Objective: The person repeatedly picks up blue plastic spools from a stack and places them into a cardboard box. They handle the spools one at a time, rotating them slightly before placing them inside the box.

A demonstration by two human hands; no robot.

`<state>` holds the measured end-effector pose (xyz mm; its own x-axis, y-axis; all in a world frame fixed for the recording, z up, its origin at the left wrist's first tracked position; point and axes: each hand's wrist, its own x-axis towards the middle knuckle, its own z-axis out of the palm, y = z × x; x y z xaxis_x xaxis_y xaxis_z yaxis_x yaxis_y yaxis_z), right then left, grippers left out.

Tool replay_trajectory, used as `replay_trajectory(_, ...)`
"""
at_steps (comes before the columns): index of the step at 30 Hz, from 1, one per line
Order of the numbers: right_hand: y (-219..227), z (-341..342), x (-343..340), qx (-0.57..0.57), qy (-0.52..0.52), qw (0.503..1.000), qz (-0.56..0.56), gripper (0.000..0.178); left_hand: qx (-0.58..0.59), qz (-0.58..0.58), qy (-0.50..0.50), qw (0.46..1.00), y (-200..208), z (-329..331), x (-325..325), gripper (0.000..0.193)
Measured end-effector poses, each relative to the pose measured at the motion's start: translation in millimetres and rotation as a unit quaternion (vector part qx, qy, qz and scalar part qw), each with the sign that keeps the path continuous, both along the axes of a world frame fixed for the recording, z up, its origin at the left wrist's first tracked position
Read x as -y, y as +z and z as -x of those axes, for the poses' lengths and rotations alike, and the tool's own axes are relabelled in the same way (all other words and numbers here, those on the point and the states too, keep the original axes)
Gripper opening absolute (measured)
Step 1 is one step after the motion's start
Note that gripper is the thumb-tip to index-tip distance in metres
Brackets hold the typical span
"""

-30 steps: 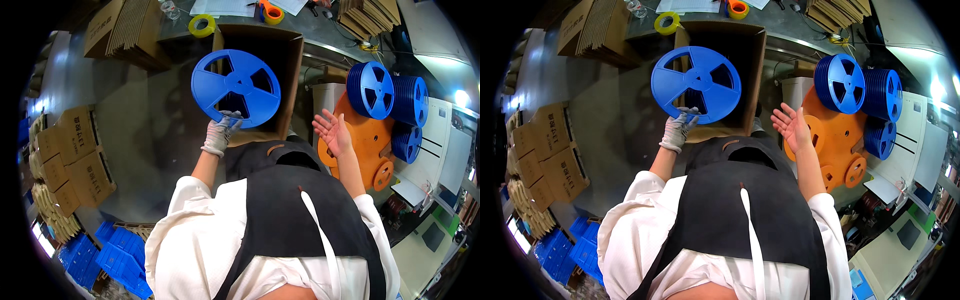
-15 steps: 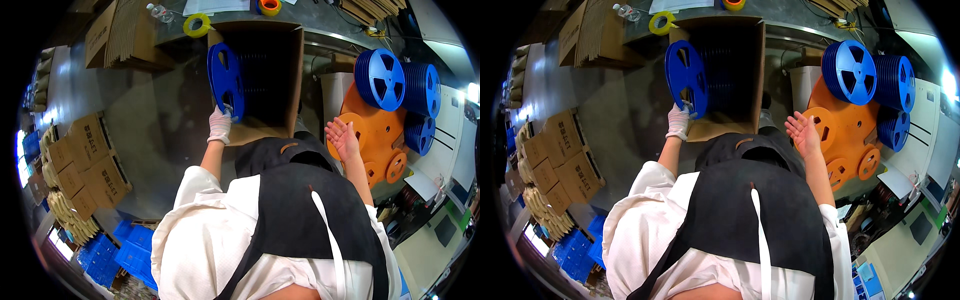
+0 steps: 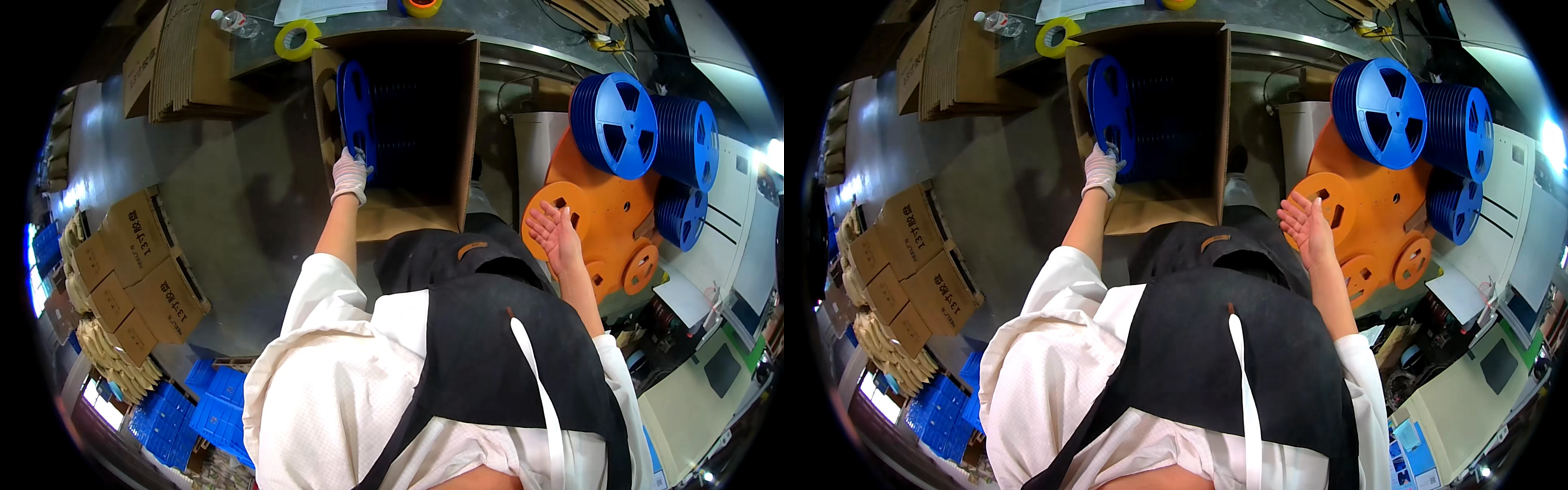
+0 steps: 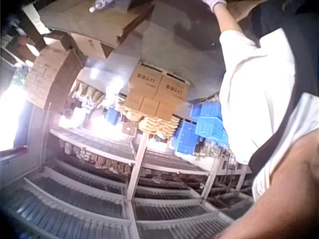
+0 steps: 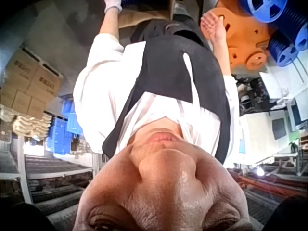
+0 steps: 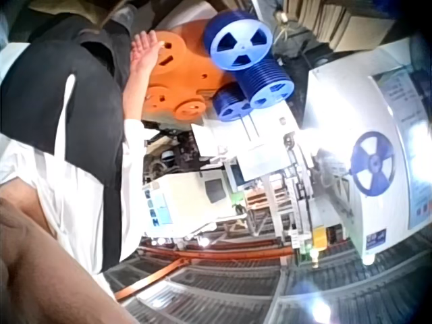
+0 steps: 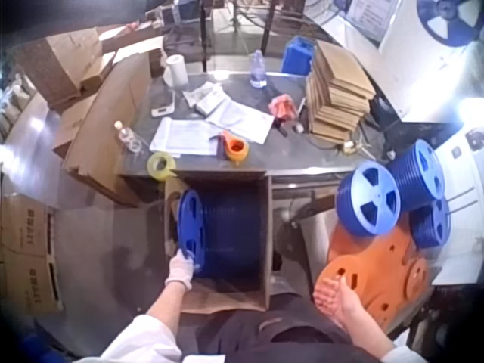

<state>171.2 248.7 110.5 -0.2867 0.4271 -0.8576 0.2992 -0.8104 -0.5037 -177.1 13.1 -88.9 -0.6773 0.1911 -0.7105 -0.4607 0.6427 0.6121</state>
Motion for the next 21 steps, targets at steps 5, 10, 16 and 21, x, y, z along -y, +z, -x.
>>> replay_trajectory(5, -12, -6, -10, 0.003, 0.017, 1.0, 0.019, 0.064, -0.001, 0.04, -0.06, 0.997, -16, 0, 6, 0.043)
replay_trajectory(10, -27, -14, -40, 0.027, 0.027, 0.999, -0.002, 0.064, -0.037, 0.146, -0.151, 0.977, -12, -44, 7, 0.088)
replay_trajectory(16, -65, -47, -128, 0.125, -0.01, 0.972, -0.2, 0.059, 0.107, 0.145, -0.238, 0.955, 11, -138, 37, 0.084)
replay_trajectory(21, -108, -37, -217, 0.199, 0.163, 0.812, -0.523, 0.067, 0.102, 0.158, -0.307, 0.933, 8, -175, 54, 0.072)
